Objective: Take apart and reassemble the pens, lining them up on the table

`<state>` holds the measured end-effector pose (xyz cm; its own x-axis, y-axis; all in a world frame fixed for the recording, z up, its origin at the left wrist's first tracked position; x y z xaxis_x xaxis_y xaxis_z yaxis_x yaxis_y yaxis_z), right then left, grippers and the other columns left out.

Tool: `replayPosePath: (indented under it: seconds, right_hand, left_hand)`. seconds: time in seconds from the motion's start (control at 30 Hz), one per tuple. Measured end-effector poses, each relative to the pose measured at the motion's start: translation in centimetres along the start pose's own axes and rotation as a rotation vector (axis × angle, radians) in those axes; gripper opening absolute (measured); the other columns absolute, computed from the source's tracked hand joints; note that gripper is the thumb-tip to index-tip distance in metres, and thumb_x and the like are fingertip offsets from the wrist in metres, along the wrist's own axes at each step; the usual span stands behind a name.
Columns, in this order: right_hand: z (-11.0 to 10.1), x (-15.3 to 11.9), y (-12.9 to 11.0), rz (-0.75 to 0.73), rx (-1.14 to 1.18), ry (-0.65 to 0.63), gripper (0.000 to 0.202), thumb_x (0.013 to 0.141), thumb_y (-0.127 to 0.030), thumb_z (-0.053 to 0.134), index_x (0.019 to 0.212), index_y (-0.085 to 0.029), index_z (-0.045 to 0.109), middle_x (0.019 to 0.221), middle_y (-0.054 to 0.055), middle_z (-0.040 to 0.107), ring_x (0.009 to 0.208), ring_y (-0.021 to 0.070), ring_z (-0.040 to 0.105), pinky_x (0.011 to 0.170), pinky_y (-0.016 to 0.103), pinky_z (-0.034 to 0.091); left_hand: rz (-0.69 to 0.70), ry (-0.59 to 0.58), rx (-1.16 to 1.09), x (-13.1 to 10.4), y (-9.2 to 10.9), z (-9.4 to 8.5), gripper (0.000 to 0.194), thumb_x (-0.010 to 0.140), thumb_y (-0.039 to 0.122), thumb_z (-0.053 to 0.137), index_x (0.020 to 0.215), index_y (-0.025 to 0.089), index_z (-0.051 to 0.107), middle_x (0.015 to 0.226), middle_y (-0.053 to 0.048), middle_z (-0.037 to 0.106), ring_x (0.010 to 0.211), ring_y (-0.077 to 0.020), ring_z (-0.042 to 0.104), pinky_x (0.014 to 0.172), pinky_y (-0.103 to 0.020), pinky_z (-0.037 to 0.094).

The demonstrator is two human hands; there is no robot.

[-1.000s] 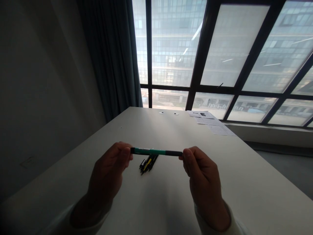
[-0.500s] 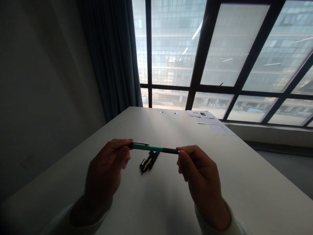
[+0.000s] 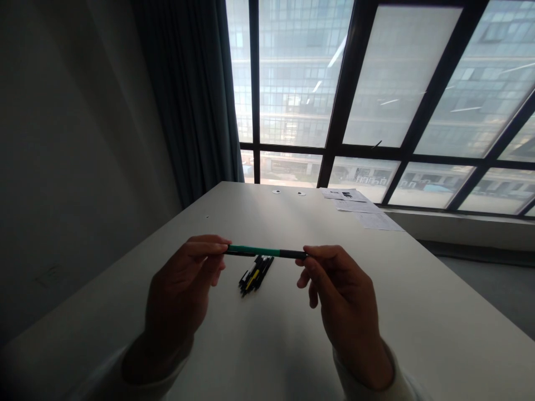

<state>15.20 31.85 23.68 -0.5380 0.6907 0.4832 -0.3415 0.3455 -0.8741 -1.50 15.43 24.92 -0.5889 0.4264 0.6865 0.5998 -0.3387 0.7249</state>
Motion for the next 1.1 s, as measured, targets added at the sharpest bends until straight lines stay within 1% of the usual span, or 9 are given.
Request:
replayPosePath:
  seconds: [0.1,0.2,0.3,0.4,0.53,0.63,0.77,0.87,1.1]
  right_hand:
    - [-0.04,0.00,-0.17,-0.010,-0.012,0.006,0.017,0.086,-0.025,0.065,0.103,-0.020,0.064,0.077,0.004,0.066,0.057,0.0142,0.060,0.039,0.022,0.045]
    - [-0.01,0.01,-0.31,-0.015,-0.026,0.005,0.016,0.087,-0.025,0.064,0.102,-0.020,0.064,0.069,0.002,0.065,0.054,0.0134,0.059,0.039,0.022,0.044]
    - [0.05,0.02,-0.41,-0.017,-0.031,0.008,0.015,0.087,-0.024,0.063,0.101,-0.021,0.063,0.068,0.001,0.064,0.054,0.0135,0.059,0.040,0.022,0.044]
    - [0.01,-0.03,-0.52,-0.022,-0.027,0.032,0.014,0.086,-0.024,0.065,0.099,-0.021,0.064,0.068,0.002,0.064,0.055,0.0144,0.059,0.039,0.022,0.044]
    - [-0.12,-0.16,-0.61,-0.034,-0.041,0.061,0.014,0.085,-0.024,0.066,0.098,-0.021,0.065,0.068,0.002,0.064,0.055,0.0152,0.059,0.039,0.023,0.044]
    - [-0.21,-0.25,-0.48,-0.035,-0.051,0.063,0.014,0.085,-0.023,0.065,0.099,-0.022,0.065,0.068,0.002,0.065,0.055,0.0150,0.059,0.040,0.023,0.044]
    - [-0.25,-0.32,-0.46,-0.036,-0.063,0.063,0.014,0.086,-0.024,0.064,0.101,-0.022,0.064,0.067,0.001,0.064,0.055,0.0144,0.058,0.041,0.023,0.044]
    - [-0.18,-0.29,-0.52,-0.024,-0.077,0.066,0.015,0.086,-0.025,0.065,0.101,-0.022,0.064,0.067,0.001,0.064,0.054,0.0139,0.057,0.041,0.023,0.044]
    - [-0.06,-0.21,-0.48,-0.004,-0.101,0.040,0.017,0.087,-0.027,0.064,0.103,-0.022,0.064,0.067,0.001,0.064,0.054,0.0134,0.056,0.042,0.023,0.045]
  left_hand:
    - [0.020,-0.037,0.059,0.11,0.36,0.01,0.009,0.090,0.023,0.056,0.090,0.021,0.064,0.105,-0.007,0.067,0.078,-0.0150,0.063,0.058,-0.024,0.052]
    - [0.026,-0.042,0.102,0.19,0.56,-0.09,0.009,0.090,0.022,0.056,0.090,0.021,0.065,0.105,-0.006,0.067,0.079,-0.0153,0.064,0.061,-0.026,0.054]
    - [0.029,-0.041,0.127,0.22,0.63,-0.08,0.009,0.090,0.022,0.057,0.090,0.021,0.066,0.104,-0.006,0.068,0.081,-0.0164,0.064,0.065,-0.027,0.055]
    - [0.037,-0.053,0.150,0.22,0.66,0.05,0.012,0.090,0.022,0.056,0.088,0.020,0.067,0.106,-0.007,0.068,0.090,-0.0194,0.064,0.069,-0.030,0.056]
    - [0.082,-0.060,0.114,0.13,0.80,0.14,0.013,0.089,0.018,0.057,0.093,0.021,0.068,0.107,-0.007,0.067,0.098,-0.0208,0.062,0.077,-0.032,0.055]
    - [0.083,-0.069,0.068,0.06,0.58,0.36,0.017,0.088,0.014,0.058,0.099,0.022,0.067,0.109,-0.006,0.065,0.101,-0.0201,0.061,0.080,-0.032,0.054]
    - [0.045,-0.048,0.072,0.03,0.09,0.46,0.021,0.086,0.015,0.061,0.105,0.023,0.066,0.109,-0.005,0.064,0.094,-0.0175,0.061,0.081,-0.030,0.052]
    - [0.027,-0.042,0.082,-0.02,-0.08,0.46,0.020,0.086,0.017,0.062,0.105,0.023,0.066,0.105,-0.004,0.064,0.088,-0.0159,0.060,0.081,-0.030,0.052]
    - [0.041,-0.021,0.045,-0.06,-0.02,0.21,0.019,0.086,0.016,0.062,0.104,0.023,0.065,0.101,-0.003,0.064,0.092,-0.0167,0.060,0.083,-0.031,0.053]
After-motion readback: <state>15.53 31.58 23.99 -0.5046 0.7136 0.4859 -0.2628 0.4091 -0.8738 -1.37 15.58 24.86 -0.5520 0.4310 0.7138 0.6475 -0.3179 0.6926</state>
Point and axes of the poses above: each hand's wrist, its own x-axis towards the middle knuckle, its own z-axis out of the palm, y = z × x, the point moved 8 cm from there along x, towards the middle knuckle
